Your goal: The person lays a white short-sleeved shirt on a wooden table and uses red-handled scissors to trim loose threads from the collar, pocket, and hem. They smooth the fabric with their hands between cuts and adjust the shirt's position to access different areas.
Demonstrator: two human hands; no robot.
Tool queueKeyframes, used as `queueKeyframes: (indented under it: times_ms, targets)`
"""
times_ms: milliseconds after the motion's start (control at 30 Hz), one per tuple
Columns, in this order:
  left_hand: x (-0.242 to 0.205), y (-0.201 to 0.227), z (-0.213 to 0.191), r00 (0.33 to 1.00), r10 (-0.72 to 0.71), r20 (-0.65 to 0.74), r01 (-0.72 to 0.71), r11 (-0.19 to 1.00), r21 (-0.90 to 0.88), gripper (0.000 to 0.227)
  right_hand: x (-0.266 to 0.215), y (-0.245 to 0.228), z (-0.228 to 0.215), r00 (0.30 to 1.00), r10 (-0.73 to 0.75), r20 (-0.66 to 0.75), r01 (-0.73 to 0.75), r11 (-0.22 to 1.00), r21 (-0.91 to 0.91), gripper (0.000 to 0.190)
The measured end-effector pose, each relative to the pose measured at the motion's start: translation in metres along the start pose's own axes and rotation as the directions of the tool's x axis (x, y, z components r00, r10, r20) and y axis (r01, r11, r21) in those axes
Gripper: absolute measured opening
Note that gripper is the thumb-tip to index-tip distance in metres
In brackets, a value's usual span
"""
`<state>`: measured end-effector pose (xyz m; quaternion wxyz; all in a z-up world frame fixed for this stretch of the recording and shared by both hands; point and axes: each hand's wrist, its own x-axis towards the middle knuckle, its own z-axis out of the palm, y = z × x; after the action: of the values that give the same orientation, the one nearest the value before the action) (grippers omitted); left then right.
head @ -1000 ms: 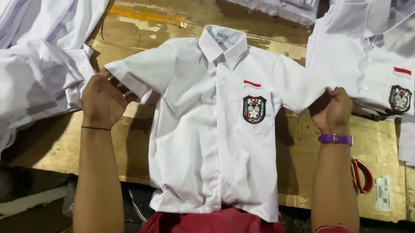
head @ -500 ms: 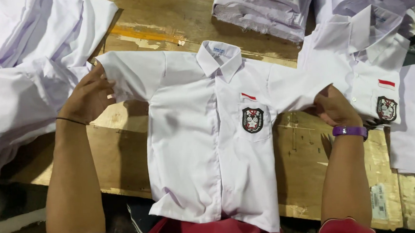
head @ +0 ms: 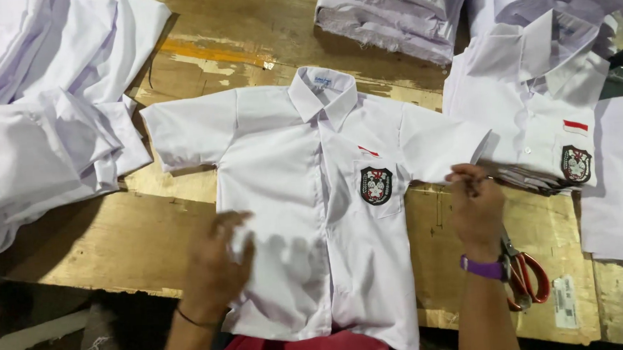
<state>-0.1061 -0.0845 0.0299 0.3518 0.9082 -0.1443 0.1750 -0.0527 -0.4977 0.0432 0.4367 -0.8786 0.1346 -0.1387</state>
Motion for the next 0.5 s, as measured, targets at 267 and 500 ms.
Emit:
queueKeyframes:
  times_ms: [267,500]
  targets:
    - [-0.069,0.087,0.054,0.868,0.280,0.409,-0.338,0.938,0.073,0.038,0.070,-0.065,0.103,0.915,-0.242,0.323,0.244,0.969,0.035,0.028]
    - [-0.084,0.096,0.074,0.882,0.378,0.281,-0.433,0.886,0.165,0.028,0.138,-0.043,0.218,0.745,-0.377,0.550,0.543,0.822,-0.172,0.065]
